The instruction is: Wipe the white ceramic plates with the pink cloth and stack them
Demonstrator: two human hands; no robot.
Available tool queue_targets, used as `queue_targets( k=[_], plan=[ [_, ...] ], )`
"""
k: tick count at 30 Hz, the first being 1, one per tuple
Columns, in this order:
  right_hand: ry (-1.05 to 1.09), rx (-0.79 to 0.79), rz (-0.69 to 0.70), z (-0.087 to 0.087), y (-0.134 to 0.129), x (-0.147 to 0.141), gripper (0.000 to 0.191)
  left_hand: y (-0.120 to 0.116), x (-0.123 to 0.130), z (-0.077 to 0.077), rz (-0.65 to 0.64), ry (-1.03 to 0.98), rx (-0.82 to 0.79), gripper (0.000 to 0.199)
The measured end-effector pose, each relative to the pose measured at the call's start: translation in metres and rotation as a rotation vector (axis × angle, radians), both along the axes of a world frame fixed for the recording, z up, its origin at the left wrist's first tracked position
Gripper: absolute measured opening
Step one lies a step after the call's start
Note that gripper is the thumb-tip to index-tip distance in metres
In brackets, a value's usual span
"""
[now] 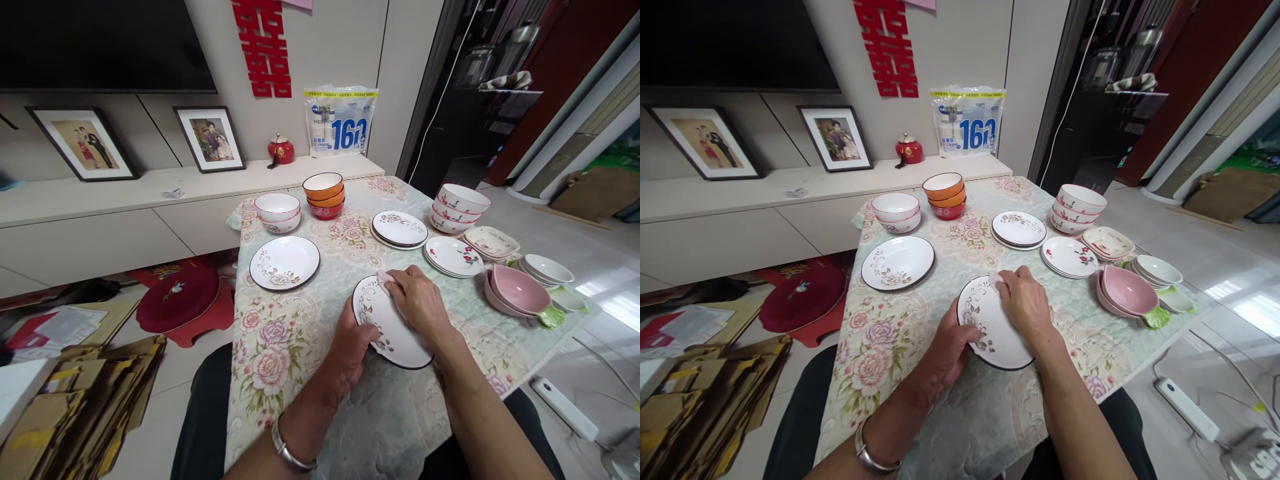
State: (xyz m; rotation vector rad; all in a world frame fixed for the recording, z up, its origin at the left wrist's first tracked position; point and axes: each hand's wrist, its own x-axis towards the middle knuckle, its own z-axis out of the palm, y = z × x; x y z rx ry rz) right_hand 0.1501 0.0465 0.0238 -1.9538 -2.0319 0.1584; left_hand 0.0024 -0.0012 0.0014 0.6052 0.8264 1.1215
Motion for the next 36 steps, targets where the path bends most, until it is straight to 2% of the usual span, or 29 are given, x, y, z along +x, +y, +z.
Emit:
queue_targets(
  k=[4,7,9,12,14,22,26,28,34,36],
  plan=[
    [0.2,-0.033,0.321,0.0,-0.004,-0.015,0.028,0.001,0.0,-0.002,-0.023,-0.038,0.016,0.076],
    [0.243,-0.031,0.384,0.0,-0.005,-0.019,0.03,0.0,-0.001,-0.002,-0.028,-0.046,0.016,0.074],
    [0.213,-0.03,0.305,-0.001,-0.004,-0.015,0.03,0.0,-0.001,-0.001,-0.013,-0.032,-0.007,0.074],
    [0.103,-0.015,0.093,-0.002,-0.001,-0.005,0.029,0.0,-0.001,0.001,0.001,-0.032,-0.035,0.075],
    [0.023,-0.017,0.007,-0.003,0.001,0.0,0.029,0.0,0.0,0.003,-0.004,-0.04,-0.04,0.075],
    [-0.115,-0.065,-0.076,-0.002,0.0,-0.002,0.031,-0.001,0.004,0.007,0.112,-0.02,-0.099,0.064],
    [-0.124,-0.061,-0.091,-0.001,-0.001,-0.004,0.031,0.0,0.003,0.006,0.102,-0.006,-0.078,0.064],
    [-0.085,-0.054,-0.015,0.001,-0.003,-0.007,0.03,0.001,0.002,0.005,0.09,-0.007,-0.067,0.064],
    [0.147,-0.064,0.399,0.004,-0.006,-0.016,0.026,0.001,0.001,0.002,0.056,-0.015,-0.022,0.063],
    [0.206,-0.066,0.462,0.002,-0.004,-0.013,0.027,0.001,0.001,0.002,0.048,-0.009,-0.02,0.064]
  ],
)
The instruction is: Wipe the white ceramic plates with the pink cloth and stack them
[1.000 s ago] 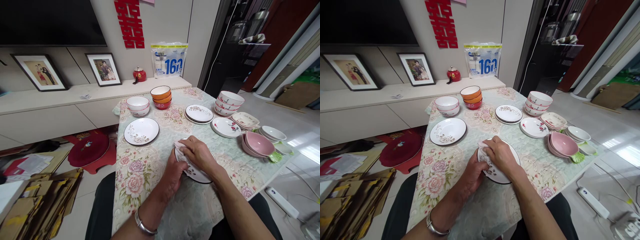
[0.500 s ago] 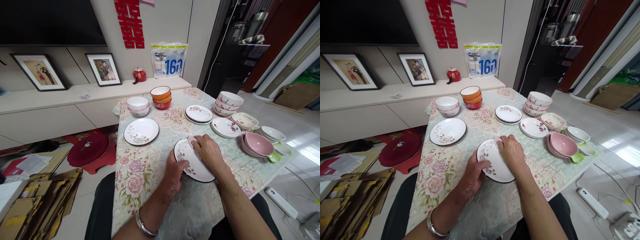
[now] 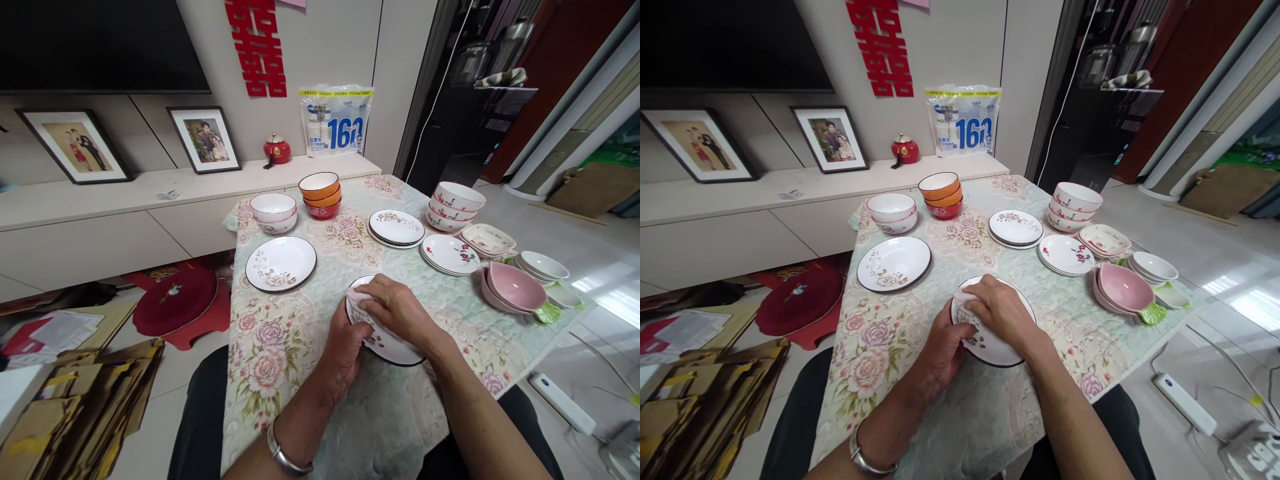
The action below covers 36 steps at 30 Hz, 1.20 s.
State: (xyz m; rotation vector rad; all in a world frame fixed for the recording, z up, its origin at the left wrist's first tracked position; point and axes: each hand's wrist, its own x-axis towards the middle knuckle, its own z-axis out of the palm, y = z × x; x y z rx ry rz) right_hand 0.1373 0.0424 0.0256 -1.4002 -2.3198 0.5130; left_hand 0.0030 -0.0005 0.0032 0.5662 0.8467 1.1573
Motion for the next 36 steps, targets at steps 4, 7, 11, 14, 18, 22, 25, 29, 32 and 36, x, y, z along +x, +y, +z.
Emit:
queue_targets(
  k=[4,7,11,14,18,22,25,29,32,36],
  plan=[
    [-0.038,0.024,-0.277,-0.005,0.005,0.011,0.028,0.001,0.0,0.0,-0.009,0.012,-0.019,0.068],
    [-0.12,0.042,-0.396,-0.003,0.003,0.01,0.027,0.0,0.0,0.0,-0.013,0.017,-0.028,0.069],
    [-0.021,-0.003,-0.137,-0.001,0.0,0.0,0.027,0.0,0.0,0.0,-0.021,0.011,0.006,0.067],
    [0.03,0.029,-0.149,-0.003,0.001,0.002,0.027,0.0,-0.001,-0.001,-0.032,0.005,0.013,0.068],
    [-0.027,0.045,-0.296,-0.006,0.007,0.016,0.027,0.001,-0.002,0.0,-0.039,0.007,-0.02,0.071],
    [-0.095,-0.065,-0.339,-0.005,0.011,0.027,0.029,-0.002,-0.002,0.006,0.0,-0.013,-0.049,0.068],
    [-0.099,-0.092,-0.383,-0.004,0.012,0.032,0.027,-0.004,-0.001,0.009,0.022,-0.093,-0.023,0.065],
    [-0.11,-0.074,-0.436,-0.005,0.012,0.033,0.027,-0.003,0.0,0.008,0.013,-0.092,-0.037,0.062],
    [-0.176,0.017,-0.53,-0.004,0.011,0.031,0.028,-0.002,0.002,0.006,0.016,-0.052,-0.06,0.067],
    [-0.184,0.112,-0.538,0.0,0.008,0.02,0.031,-0.003,0.003,0.005,-0.024,-0.043,-0.005,0.071]
  ],
)
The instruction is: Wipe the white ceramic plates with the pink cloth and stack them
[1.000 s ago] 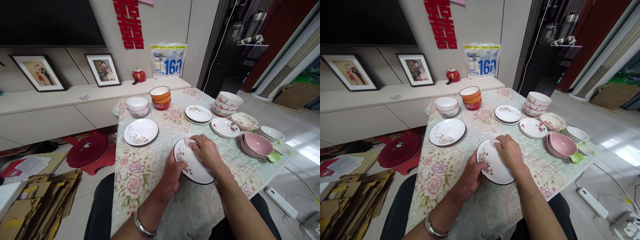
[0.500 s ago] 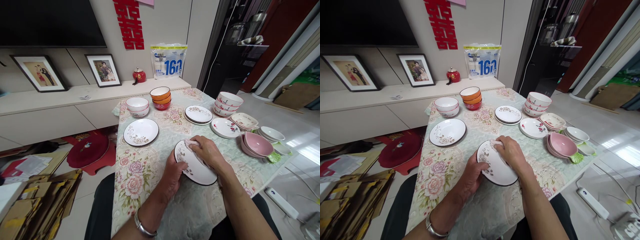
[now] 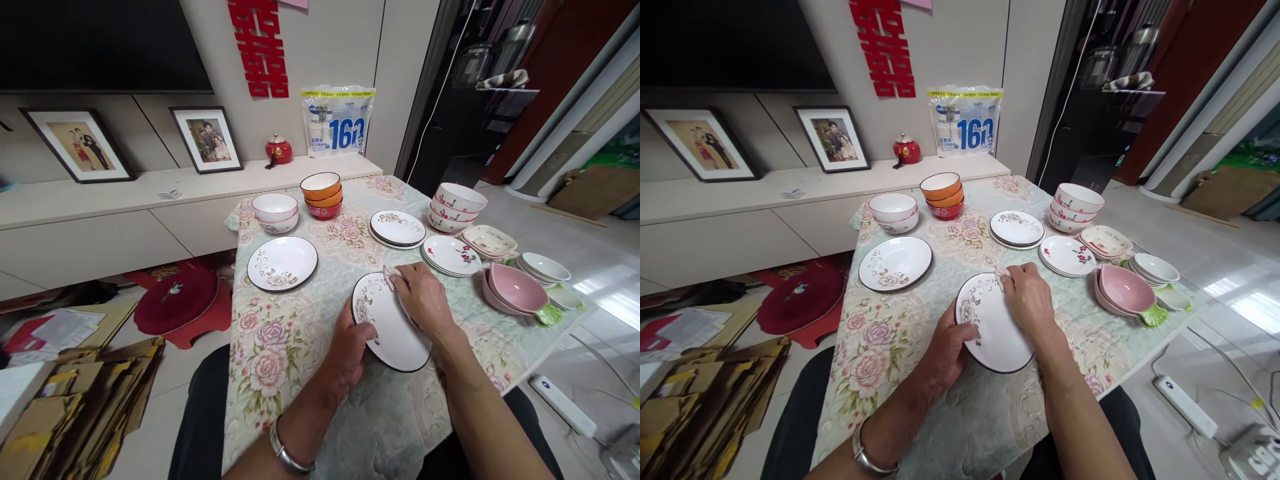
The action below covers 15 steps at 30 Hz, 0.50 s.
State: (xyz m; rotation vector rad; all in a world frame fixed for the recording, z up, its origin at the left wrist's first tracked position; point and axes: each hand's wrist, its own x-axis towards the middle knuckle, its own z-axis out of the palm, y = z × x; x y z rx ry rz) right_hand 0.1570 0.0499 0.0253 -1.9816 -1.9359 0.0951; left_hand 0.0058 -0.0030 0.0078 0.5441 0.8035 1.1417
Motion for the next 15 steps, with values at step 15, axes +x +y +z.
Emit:
queue_targets(
  k=[15],
  plan=[
    [0.018,-0.075,0.184,0.003,0.0,0.001,0.03,-0.001,-0.002,-0.001,-0.078,0.037,-0.008,0.071]
  ],
)
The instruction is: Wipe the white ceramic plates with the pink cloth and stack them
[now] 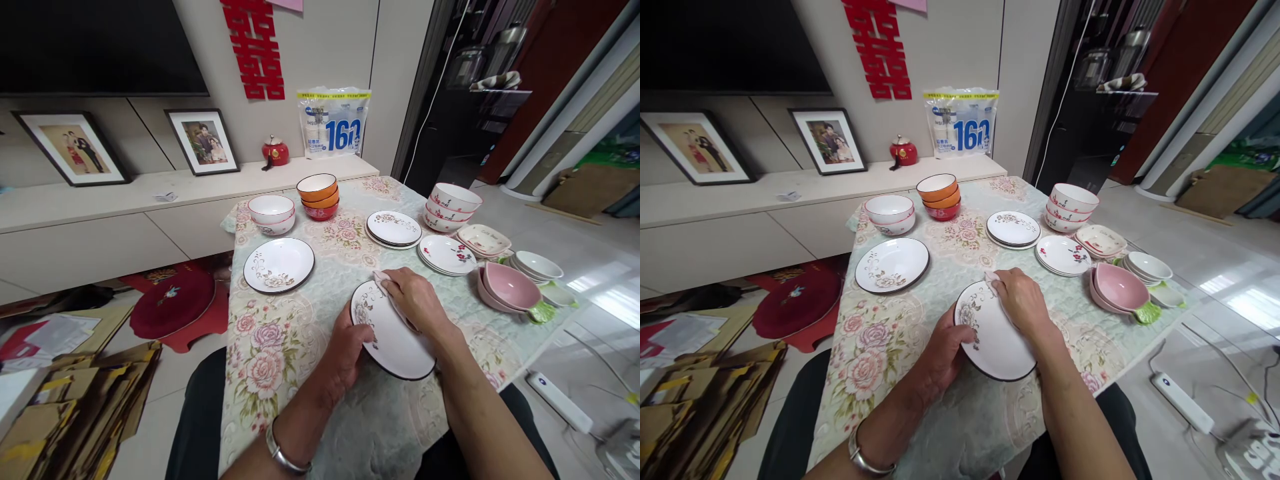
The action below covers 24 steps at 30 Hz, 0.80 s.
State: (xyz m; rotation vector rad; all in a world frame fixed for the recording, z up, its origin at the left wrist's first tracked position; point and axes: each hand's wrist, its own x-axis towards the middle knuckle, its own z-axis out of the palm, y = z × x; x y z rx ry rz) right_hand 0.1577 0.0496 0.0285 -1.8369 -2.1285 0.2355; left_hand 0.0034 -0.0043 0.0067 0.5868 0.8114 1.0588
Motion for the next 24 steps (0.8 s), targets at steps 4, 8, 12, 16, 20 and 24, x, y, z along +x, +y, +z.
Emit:
queue_targets(
  k=[4,8,12,16,20,24],
  plan=[
    [-0.012,-0.009,0.058,0.002,-0.006,-0.014,0.029,0.0,0.0,-0.002,-0.006,0.002,0.007,0.066],
    [0.111,0.008,0.347,0.004,-0.012,-0.03,0.032,0.001,0.001,-0.006,0.026,0.025,0.003,0.059],
    [0.072,-0.025,0.229,0.004,-0.009,-0.019,0.032,0.001,0.0,-0.003,-0.002,-0.009,0.013,0.06],
    [-0.002,-0.084,0.032,0.003,-0.005,-0.005,0.03,-0.001,0.0,0.001,-0.019,-0.055,0.015,0.068],
    [-0.061,-0.083,-0.096,0.0,-0.004,-0.002,0.032,-0.003,0.0,0.003,0.056,-0.043,-0.014,0.071],
    [-0.131,-0.073,-0.177,-0.005,-0.001,0.001,0.033,-0.003,0.001,0.003,0.082,-0.031,-0.039,0.067]
  ],
)
